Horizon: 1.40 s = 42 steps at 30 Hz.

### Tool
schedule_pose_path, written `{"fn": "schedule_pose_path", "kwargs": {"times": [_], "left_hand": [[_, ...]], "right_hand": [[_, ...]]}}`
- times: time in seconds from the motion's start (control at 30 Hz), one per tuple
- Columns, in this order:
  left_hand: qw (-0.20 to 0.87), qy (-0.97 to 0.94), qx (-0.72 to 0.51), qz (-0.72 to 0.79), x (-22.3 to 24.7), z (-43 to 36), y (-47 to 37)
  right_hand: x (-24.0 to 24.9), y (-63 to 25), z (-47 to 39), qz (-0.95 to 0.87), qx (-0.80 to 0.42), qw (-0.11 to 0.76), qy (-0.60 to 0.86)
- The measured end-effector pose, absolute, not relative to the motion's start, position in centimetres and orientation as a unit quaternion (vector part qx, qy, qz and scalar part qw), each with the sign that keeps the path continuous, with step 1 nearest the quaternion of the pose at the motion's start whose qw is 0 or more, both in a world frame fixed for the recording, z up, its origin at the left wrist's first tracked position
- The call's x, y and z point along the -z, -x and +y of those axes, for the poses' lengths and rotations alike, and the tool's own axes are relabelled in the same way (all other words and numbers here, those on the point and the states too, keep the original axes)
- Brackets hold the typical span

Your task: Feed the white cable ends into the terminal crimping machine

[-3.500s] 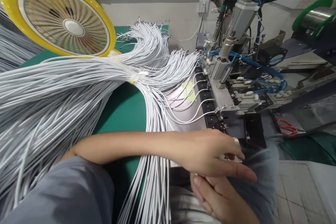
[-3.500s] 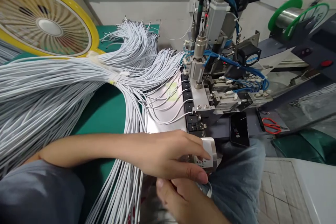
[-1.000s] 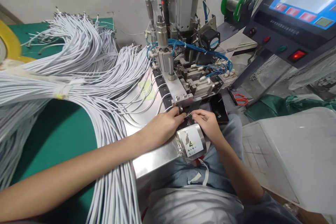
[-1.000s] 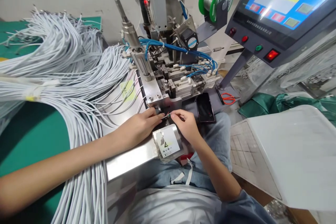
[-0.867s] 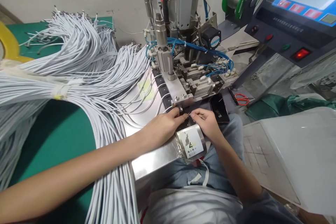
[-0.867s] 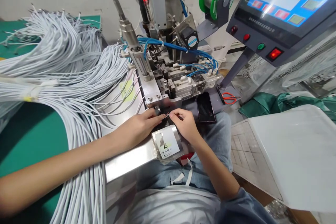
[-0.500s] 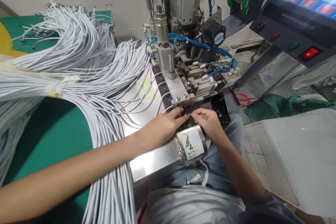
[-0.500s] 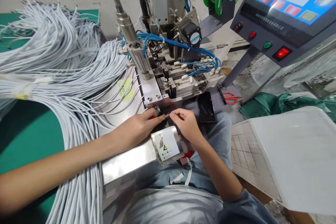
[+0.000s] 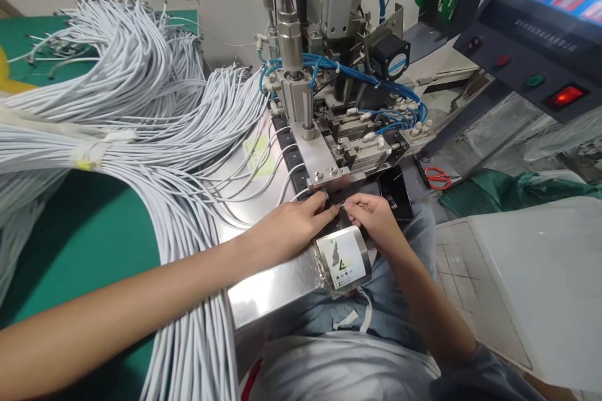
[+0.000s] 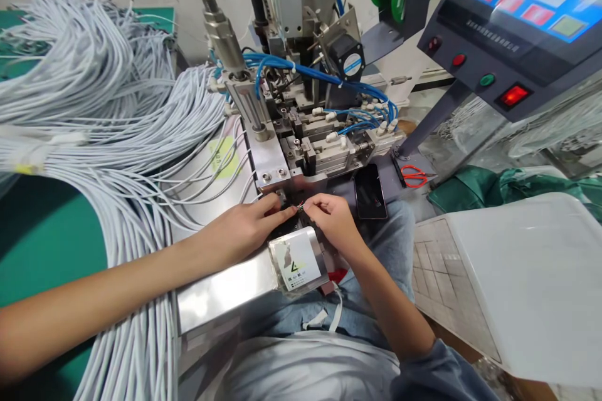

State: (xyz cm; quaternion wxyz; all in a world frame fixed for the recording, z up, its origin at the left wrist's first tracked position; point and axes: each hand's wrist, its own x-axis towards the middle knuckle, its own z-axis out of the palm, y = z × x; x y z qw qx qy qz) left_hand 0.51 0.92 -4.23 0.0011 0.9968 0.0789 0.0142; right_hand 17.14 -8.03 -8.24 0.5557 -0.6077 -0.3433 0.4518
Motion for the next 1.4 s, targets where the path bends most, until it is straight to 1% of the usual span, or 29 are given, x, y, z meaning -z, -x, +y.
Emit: {"fn": "schedule_pose_path", "kwargs": {"times": [0.17,0.37,0.57,0.77,0.87,0.97,1.1,1.27,1.33,1.4], "left_hand": [[0.007,-0.997,-0.008,0.08,4.5,1.0,-0.5],[0.014,-0.996,0.025,0.086,3.7,0.8,-0.8],[-0.05,-0.995,0.054,0.073,3.1,0.3,-1.0],[-0.118,-0.991,0.049,0.033,3.1,0.0,-1.1],[-0.14,-0.989,0.04,0.011,3.0,0.0,-1.1],[-0.137,-0.99,0.03,0.008,2.8,-0.1,-1.1],[-0.106,-0.992,0.034,0.052,2.1,-0.5,-0.8],[-0.076,-0.988,0.036,0.13,1.2,-1.1,0.0],[-0.076,-0.986,0.041,0.141,1.2,-1.2,0.1],[-0.078,-0.984,0.051,0.153,1.3,-1.1,0.2]], "right_hand": [[8.0,-17.2,-8.0,-0.344,-0.456,0.542,0.617],[8.5,-17.2,-7.9,-0.342,-0.476,0.527,0.615],[8.3,-17.5,-7.6,-0.364,-0.457,0.516,0.626],[8.0,-17.6,-7.2,-0.391,-0.433,0.513,0.63],[8.1,-17.4,-7.0,-0.394,-0.454,0.495,0.628],[8.5,-17.2,-7.1,-0.395,-0.478,0.479,0.622],[9.1,-17.2,-7.1,-0.426,-0.473,0.482,0.602],[9.3,-17.5,-7.1,-0.47,-0.431,0.465,0.614],[8.7,-17.5,-7.6,-0.481,-0.37,0.462,0.647],[7.7,-17.1,-8.5,-0.478,-0.277,0.471,0.687]]}}
